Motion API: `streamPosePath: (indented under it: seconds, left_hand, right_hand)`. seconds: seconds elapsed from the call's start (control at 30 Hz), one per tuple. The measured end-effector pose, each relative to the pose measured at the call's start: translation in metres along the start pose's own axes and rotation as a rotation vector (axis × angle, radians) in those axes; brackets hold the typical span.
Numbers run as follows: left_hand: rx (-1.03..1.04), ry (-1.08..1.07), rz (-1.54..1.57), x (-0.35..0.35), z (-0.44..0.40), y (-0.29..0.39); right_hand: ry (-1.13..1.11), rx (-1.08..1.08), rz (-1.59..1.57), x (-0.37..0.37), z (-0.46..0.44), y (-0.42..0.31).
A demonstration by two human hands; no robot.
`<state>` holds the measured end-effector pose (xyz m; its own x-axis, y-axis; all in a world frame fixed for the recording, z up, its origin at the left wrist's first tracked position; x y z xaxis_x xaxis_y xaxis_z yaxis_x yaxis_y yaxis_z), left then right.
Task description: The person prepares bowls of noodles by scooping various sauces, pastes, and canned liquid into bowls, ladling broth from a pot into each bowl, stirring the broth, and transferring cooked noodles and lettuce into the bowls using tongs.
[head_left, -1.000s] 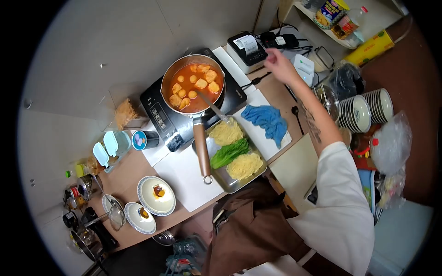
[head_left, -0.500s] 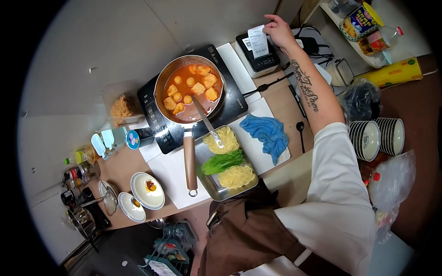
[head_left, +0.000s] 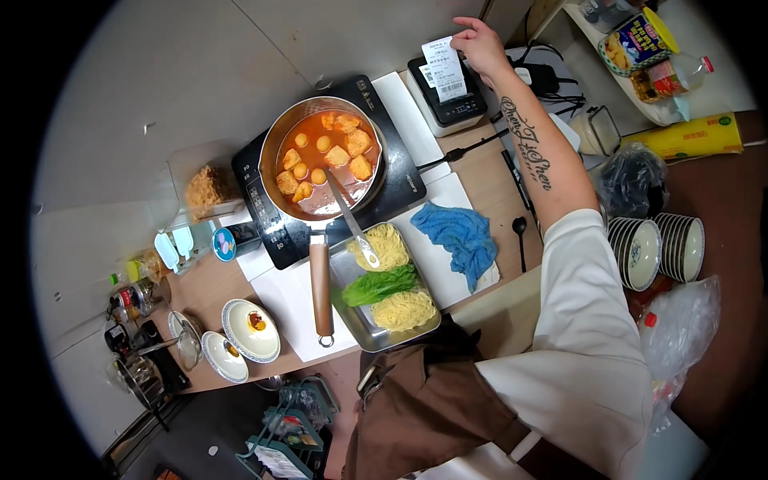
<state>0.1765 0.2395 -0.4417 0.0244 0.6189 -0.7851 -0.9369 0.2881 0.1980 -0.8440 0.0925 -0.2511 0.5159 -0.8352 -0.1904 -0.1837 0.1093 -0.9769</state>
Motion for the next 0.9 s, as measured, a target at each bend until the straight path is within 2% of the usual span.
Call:
streamPosePath:
  seconds: [0.07,0.17,0.27,0.33,0.37,0.4,0.47,0.5,0.57,0.63,0.67,0.7,0.87,0.9]
  left_hand:
    - [0.117,0.077,-0.005,0.002,-0.003,0.008]
    - [0.023,0.025,0.049,0.007,-0.002,-0.006]
    - [-0.033,-0.005,0.086,0.008,-0.002,-0.016]
    - [-0.064,-0.017,0.112,0.01,0.001,-0.019]
    - [-0.079,-0.02,0.131,0.014,-0.001,-0.02]
    - [-0.093,-0.028,0.146,0.016,-0.001,-0.021]
    - [-0.115,-0.045,0.185,0.024,-0.004,-0.02]
    - [-0.121,-0.052,0.207,0.029,-0.008,-0.02]
    - [-0.141,-0.068,0.255,0.038,-0.015,-0.021]
    - [-0.163,-0.083,0.312,0.05,-0.022,-0.023]
    - [-0.174,-0.089,0.347,0.053,-0.026,-0.024]
    - [-0.186,-0.088,0.38,0.057,-0.03,-0.027]
    - [-0.233,-0.108,0.605,0.072,-0.054,-0.055]
    - [-0.25,-0.113,0.659,0.075,-0.054,-0.065]
  right_hand:
    - [0.001,0.013,0.024,0.0,0.0,0.001]
    - [0.086,-0.044,0.033,-0.005,0.0,-0.001]
    - [0.263,-0.147,0.129,-0.024,0.012,-0.023]
    - [0.395,-0.227,0.007,-0.042,0.02,-0.035]
    - [0.383,-0.233,-0.19,-0.047,0.028,-0.042]
    - [0.402,-0.232,-0.29,-0.043,0.06,-0.076]
    - [0.401,-0.241,-0.303,-0.048,0.114,-0.105]
    - [0.365,-0.187,-0.42,-0.045,0.143,-0.11]
    - [0.251,-0.127,-0.389,-0.03,0.207,-0.117]
    - [0.157,0.06,-0.228,-0.012,0.273,-0.097]
    - [0.069,0.162,-0.308,0.006,0.306,-0.078]
    - [-0.018,0.333,-0.229,0.021,0.34,-0.068]
    - [-0.76,0.645,0.019,0.104,0.513,-0.052]
    - [-0.892,0.6,0.124,0.115,0.534,-0.063]
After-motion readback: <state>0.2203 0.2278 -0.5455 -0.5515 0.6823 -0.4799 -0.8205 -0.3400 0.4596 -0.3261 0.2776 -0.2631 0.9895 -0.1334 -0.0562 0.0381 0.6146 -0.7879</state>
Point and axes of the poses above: each hand's wrist, its own z-axis away from the middle knuckle, its own x-axis out of the palm, y = z × x, the point moved 9 cm from there along -z, towards the middle knuckle, and after that the axes turned 4 degrees about y, right-handed, at the moved point
